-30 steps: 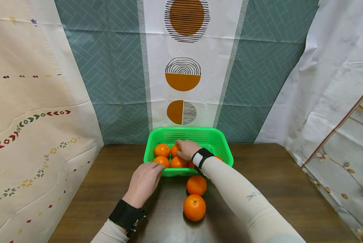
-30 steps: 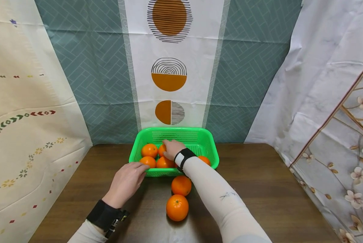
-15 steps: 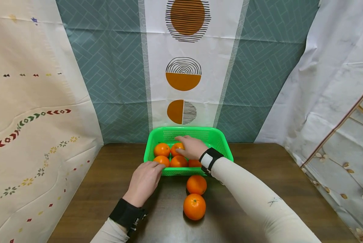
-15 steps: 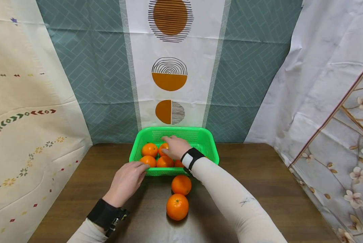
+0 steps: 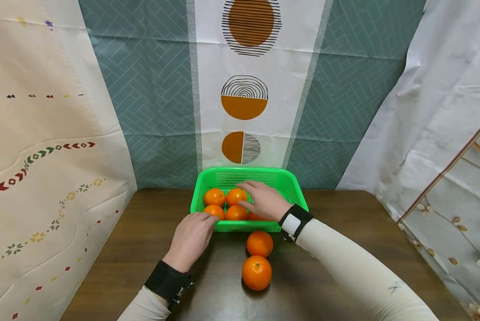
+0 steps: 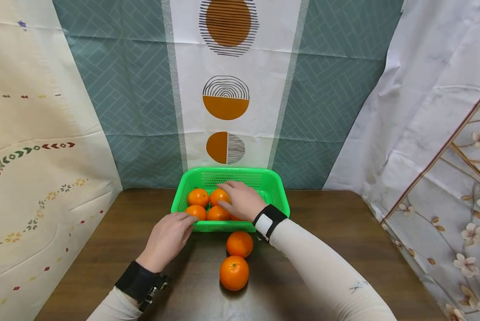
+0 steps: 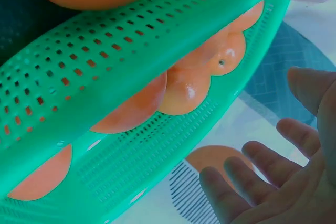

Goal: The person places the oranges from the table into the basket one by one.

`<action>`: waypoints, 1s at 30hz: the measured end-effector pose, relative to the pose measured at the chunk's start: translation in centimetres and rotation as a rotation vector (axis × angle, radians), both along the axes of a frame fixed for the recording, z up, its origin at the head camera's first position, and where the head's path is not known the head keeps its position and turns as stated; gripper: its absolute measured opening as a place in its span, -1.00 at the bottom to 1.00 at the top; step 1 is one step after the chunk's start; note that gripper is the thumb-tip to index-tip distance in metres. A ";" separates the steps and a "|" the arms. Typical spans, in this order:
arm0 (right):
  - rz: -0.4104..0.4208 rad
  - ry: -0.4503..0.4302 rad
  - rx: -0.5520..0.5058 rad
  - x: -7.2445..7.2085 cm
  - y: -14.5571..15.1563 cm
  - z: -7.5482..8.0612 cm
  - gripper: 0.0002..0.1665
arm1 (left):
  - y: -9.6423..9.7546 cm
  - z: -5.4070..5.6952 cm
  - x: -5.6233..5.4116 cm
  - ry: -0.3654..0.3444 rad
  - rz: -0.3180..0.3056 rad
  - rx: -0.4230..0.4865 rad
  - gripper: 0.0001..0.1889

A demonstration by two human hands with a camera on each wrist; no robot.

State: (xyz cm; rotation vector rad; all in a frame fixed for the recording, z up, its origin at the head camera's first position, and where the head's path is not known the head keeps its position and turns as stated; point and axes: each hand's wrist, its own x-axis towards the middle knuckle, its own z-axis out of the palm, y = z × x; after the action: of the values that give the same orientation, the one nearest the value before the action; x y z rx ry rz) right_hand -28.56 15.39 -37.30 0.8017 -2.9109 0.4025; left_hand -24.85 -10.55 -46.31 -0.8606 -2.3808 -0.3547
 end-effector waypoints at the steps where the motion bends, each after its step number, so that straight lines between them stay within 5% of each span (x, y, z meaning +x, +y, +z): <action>1: 0.009 0.013 0.002 0.3 0.2 0.0 -0.30 | 0.0 0.0 0.0 0.004 -0.002 -0.001 -0.78; 30: 0.182 0.296 -0.001 11.8 4.8 -3.6 -0.22 | 0.1 0.0 0.2 0.029 -0.008 -0.002 -0.77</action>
State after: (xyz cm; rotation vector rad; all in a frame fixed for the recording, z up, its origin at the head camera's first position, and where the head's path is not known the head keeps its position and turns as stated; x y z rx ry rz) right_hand -16.79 20.16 -40.86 1.0336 -2.5751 0.2717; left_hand -24.63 -10.46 -46.33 -0.8702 -2.3524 -0.3410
